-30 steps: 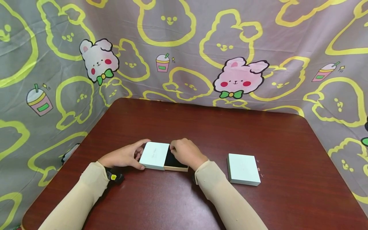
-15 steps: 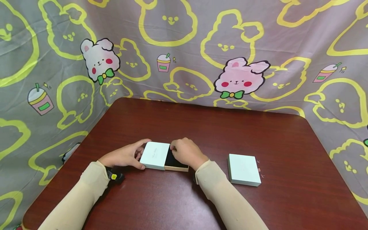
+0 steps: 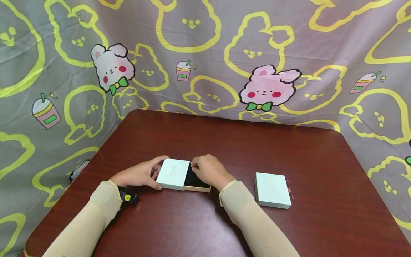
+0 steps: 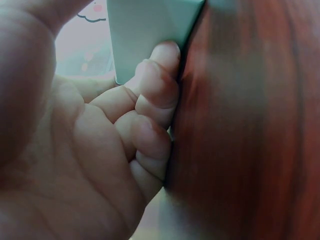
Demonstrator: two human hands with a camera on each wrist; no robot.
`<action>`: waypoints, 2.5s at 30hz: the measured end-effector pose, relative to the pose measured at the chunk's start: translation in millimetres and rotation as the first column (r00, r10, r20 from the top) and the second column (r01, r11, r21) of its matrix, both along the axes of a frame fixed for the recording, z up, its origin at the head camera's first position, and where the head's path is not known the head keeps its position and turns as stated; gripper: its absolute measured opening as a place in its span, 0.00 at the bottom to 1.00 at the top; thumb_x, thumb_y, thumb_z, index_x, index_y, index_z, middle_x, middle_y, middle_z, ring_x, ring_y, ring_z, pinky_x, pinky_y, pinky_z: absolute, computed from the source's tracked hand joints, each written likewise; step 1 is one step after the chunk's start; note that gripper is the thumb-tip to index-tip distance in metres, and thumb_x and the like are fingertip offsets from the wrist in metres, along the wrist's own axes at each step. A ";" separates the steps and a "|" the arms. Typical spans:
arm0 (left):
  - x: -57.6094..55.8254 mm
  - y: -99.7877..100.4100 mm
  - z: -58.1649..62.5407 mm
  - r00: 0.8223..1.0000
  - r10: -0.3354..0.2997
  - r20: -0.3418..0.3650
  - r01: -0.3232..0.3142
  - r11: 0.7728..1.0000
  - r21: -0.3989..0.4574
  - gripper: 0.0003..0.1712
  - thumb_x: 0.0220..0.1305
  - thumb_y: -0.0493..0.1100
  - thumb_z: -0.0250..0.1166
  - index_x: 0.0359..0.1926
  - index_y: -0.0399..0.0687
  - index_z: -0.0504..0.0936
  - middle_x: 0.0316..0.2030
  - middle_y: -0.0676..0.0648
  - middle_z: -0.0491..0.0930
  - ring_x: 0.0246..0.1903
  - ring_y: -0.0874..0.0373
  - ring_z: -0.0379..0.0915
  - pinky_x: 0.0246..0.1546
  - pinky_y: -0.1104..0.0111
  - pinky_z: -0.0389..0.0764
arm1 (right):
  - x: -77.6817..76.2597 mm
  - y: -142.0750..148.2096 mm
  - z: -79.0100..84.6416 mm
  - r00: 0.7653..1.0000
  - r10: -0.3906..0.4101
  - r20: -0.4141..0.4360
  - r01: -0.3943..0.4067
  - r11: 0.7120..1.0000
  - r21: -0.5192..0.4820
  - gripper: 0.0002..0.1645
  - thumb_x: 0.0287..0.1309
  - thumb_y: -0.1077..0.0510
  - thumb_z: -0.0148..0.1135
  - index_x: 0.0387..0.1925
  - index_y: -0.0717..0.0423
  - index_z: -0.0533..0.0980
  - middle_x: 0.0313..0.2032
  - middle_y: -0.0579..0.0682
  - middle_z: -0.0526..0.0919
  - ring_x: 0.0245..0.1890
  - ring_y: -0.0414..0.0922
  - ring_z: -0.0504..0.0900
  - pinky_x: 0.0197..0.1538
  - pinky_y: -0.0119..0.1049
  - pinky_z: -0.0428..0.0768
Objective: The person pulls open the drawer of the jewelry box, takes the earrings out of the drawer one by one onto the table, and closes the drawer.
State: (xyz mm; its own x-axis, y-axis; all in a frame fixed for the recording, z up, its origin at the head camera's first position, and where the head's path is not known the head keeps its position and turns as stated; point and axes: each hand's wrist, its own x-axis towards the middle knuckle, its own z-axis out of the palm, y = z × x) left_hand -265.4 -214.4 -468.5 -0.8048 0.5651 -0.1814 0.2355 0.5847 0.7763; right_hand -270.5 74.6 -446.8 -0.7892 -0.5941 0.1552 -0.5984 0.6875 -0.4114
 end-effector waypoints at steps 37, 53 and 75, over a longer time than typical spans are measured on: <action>0.1 -0.1 -0.3 1.000 0.000 -0.016 -0.001 1.000 -0.010 0.58 0.43 0.46 0.81 0.70 0.55 0.55 0.28 0.47 0.75 0.25 0.56 0.68 0.24 0.67 0.69 | 5.5 11.6 1.6 0.998 -0.051 0.023 0.052 0.998 -0.031 0.03 0.60 0.55 0.66 0.30 0.44 0.82 0.27 0.35 0.79 0.25 0.35 0.74 0.35 0.35 0.75; 1.1 1.2 1.0 1.000 0.005 -0.003 -0.005 1.000 -0.006 0.57 0.44 0.45 0.81 0.71 0.55 0.55 0.31 0.46 0.75 0.28 0.55 0.69 0.27 0.65 0.70 | 6.6 17.8 0.5 0.997 -0.067 0.034 0.068 0.997 -0.021 0.03 0.61 0.55 0.66 0.33 0.48 0.83 0.29 0.38 0.81 0.27 0.35 0.75 0.36 0.36 0.75; -0.1 -0.7 -0.8 1.000 0.005 -0.016 -0.005 1.000 -0.019 0.58 0.44 0.48 0.81 0.71 0.54 0.55 0.30 0.46 0.76 0.28 0.55 0.70 0.27 0.64 0.71 | 11.5 27.2 2.5 0.997 -0.074 0.009 0.074 0.997 -0.027 0.02 0.60 0.56 0.67 0.33 0.49 0.83 0.29 0.38 0.81 0.28 0.36 0.75 0.37 0.37 0.75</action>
